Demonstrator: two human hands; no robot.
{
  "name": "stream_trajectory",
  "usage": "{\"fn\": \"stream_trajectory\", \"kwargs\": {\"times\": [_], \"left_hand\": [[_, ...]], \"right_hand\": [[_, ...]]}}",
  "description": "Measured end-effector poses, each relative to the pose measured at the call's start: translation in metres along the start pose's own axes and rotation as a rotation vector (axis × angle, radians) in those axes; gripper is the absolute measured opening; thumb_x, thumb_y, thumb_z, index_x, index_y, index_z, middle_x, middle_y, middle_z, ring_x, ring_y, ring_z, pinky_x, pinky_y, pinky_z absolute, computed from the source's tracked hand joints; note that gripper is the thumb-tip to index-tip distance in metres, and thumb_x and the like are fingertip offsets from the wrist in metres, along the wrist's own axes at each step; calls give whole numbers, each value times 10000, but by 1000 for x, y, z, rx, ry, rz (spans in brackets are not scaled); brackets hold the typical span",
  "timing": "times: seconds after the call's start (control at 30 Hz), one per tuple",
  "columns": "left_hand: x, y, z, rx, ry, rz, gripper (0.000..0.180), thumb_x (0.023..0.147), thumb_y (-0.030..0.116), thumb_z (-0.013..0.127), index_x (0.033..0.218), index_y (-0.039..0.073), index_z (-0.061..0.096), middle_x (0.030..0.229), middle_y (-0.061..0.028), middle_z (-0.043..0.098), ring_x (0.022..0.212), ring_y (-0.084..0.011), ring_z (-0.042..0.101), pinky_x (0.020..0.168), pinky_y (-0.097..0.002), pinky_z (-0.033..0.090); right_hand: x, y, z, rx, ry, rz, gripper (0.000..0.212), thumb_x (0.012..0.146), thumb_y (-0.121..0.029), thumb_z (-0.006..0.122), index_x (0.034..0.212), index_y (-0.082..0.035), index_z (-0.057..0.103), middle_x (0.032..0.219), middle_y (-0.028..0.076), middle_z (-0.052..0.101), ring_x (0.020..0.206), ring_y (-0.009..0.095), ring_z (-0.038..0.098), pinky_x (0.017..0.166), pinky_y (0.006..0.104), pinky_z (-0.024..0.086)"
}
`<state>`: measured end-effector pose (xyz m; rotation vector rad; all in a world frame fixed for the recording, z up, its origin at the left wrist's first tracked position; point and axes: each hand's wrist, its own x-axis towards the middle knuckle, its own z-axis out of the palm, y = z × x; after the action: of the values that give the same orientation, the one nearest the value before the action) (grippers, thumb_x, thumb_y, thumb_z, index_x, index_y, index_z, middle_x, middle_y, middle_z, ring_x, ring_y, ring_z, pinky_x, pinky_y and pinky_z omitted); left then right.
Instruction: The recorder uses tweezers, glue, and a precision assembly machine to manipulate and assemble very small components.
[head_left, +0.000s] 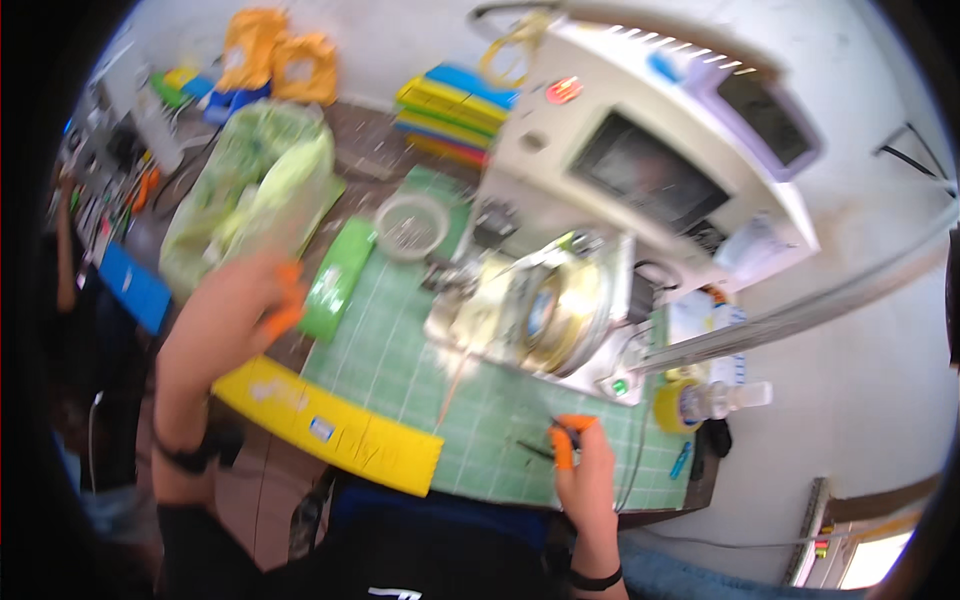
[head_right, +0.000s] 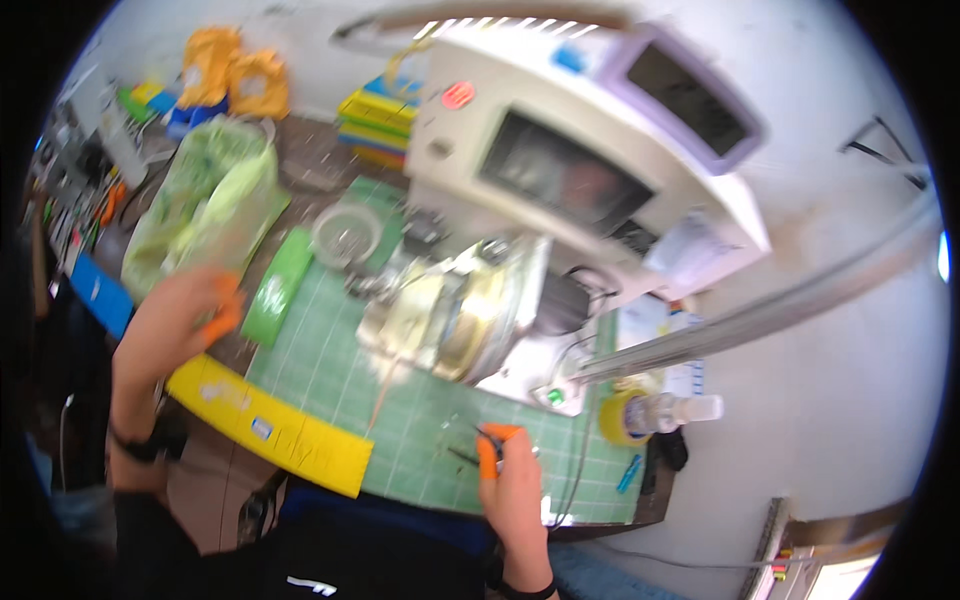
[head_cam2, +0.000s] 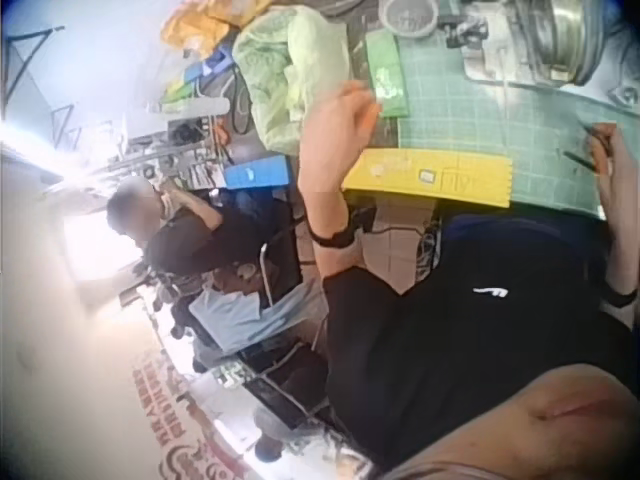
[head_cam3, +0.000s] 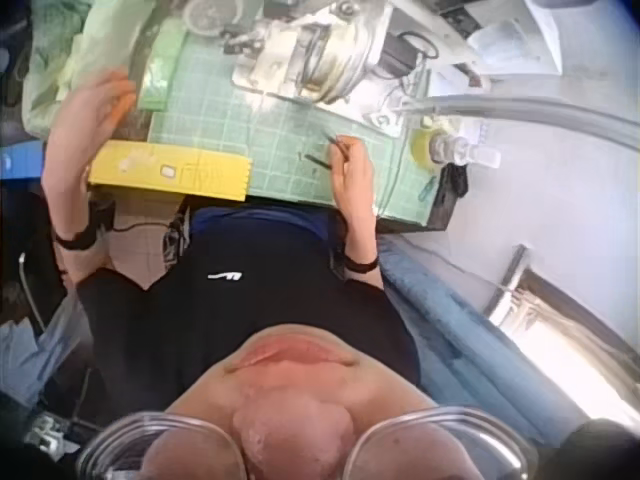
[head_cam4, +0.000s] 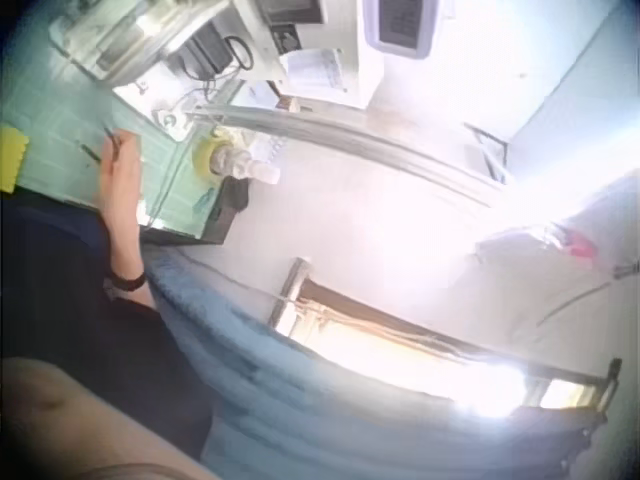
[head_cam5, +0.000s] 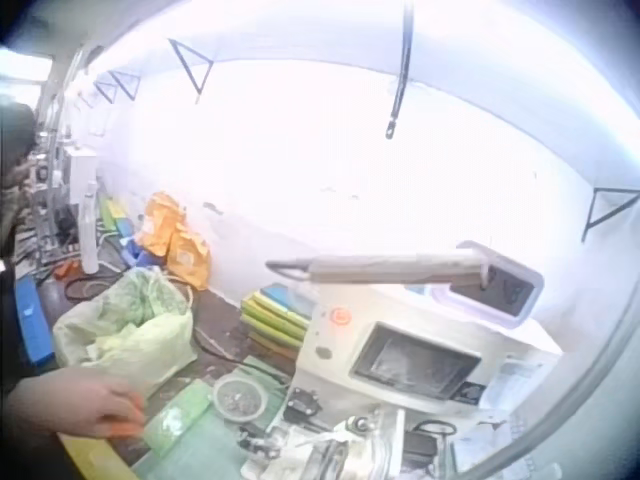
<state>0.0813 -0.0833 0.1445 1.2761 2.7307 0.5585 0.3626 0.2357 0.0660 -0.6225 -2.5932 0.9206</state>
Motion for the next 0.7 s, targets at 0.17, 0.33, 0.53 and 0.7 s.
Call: {"fn": "stream_trajectory", "kwargs": {"times": [0.17, 0.33, 0.53, 0.7], "left_hand": [[-35, 59, -47, -96, 421, 0, 183, 777, -26, 763, 959, -27, 743, 948, -139, 538, 766, -278, 578, 693, -348, 464], [6, 67, -20, -134, 395, 264, 266, 808, -18, 737, 1074, -7, 743, 971, -146, 553, 782, -294, 579, 706, -375, 480], [80, 69, 36, 128, 312, 413, 558, 881, 41, 657, 1418, -33, 525, 1124, -194, 555, 955, -367, 594, 835, -431, 491], [90, 75, 59, 103, 228, 404, 563, 835, 22, 642, 1368, -100, 511, 1123, -199, 544, 967, -369, 594, 838, -440, 492]], "right_hand": [[-8, 30, -12, -257, -153, -46, 242, 898, -68, 739, 1121, -34, 652, 1065, 151, 628, 986, 350, 598, 875, 420, 494], [4, -13, 2, -328, -60, -152, 328, 899, -121, 756, 1200, -52, 644, 1117, 150, 590, 985, 327, 577, 900, 425, 484], [48, -94, 54, 584, -252, -285, 554, 1010, -95, 626, 1512, -46, 395, 1224, 158, 517, 893, 190, 578, 862, 311, 504], [95, -84, 122, 989, 123, 41, 356, 1079, -110, 525, 1420, -61, 437, 1179, 43, 488, 907, 93, 465, 818, 243, 432]]}}
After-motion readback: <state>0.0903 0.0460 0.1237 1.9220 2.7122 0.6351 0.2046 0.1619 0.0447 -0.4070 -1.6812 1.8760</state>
